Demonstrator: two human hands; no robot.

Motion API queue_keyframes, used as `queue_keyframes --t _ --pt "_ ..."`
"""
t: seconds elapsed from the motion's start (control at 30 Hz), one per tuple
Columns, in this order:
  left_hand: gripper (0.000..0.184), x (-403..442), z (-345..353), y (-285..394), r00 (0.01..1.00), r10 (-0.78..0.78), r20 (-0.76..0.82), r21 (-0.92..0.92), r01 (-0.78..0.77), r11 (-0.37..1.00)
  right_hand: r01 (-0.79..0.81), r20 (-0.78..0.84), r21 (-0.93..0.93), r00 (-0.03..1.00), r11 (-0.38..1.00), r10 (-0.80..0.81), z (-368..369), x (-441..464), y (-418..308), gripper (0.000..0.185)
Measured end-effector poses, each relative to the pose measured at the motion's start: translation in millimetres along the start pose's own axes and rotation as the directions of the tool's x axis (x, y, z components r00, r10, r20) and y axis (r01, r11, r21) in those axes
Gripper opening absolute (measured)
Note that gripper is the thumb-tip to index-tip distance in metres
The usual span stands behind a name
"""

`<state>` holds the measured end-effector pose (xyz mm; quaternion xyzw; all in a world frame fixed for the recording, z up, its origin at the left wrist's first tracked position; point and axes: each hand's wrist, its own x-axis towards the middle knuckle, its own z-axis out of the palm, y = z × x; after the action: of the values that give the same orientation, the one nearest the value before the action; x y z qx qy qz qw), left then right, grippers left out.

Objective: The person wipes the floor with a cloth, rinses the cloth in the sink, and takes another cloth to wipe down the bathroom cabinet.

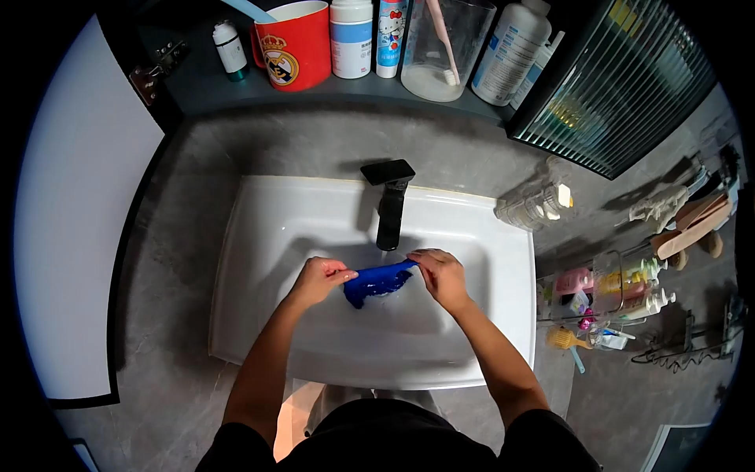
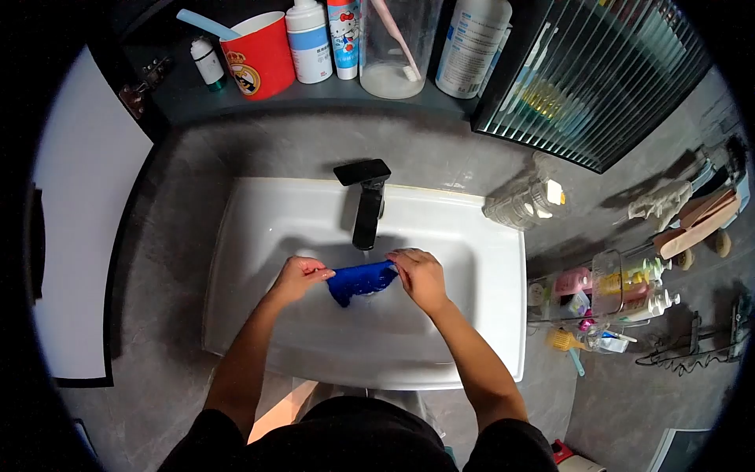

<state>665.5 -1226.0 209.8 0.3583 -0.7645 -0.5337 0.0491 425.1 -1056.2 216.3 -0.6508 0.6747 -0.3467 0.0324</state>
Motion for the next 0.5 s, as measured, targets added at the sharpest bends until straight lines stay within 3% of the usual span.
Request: queue_keyframes --t 0.03,0.13,0.17,0.2,0.23,0.27,0.33,0.43,0.5 --pt "0.021 -3 4 0 0.999 -0.021 0.038 0.008 0.020 1.000 0.048 -0.022 -0.032 0.999 0.998 -0.049 -5 -2 0 0.023" --pt "0.019 -10 19 -23 0.992 0.015 0.126 0.171 -0.036 0.985 0.038 0.216 -0.140 0.976 0.989 -0.006 13 -48 16 0.022" --pt "0.021 -11 25 -42 0.990 0.055 0.131 0.272 -0.089 0.958 -0.007 0.398 -0.185 0.914 0.983 0.081 23 -68 27 0.025" --pt "0.022 -10 30 -58 0.986 0.094 0.140 0.369 -0.139 0.919 -0.022 0.512 -0.283 0.842 0.959 0.171 25 -78 25 0.038" --pt "0.025 -7 34 -69 0.993 -0.021 0.117 0.434 -0.032 0.901 -0.100 0.516 -0.302 0.819 0.948 0.251 28 -86 24 0.046" --pt "0.026 -6 39 -80 0.998 0.013 0.060 0.316 -0.032 0.948 -0.176 0.519 -0.322 0.789 0.930 0.329 32 -91 26 0.054" --pt "0.027 -7 43 -87 0.996 0.057 -0.069 0.070 -0.052 0.996 -0.248 0.421 -0.275 0.838 0.929 0.348 43 -90 32 0.059" --pt "0.028 -2 46 -75 0.994 0.029 -0.107 -0.047 -0.034 0.998 -0.314 0.329 -0.233 0.865 0.920 0.379 58 -79 31 0.062" --pt "0.027 10 56 -83 0.996 -0.012 -0.090 -0.397 -0.025 0.918 -0.377 0.329 -0.241 0.835 0.894 0.441 64 -66 23 0.065"
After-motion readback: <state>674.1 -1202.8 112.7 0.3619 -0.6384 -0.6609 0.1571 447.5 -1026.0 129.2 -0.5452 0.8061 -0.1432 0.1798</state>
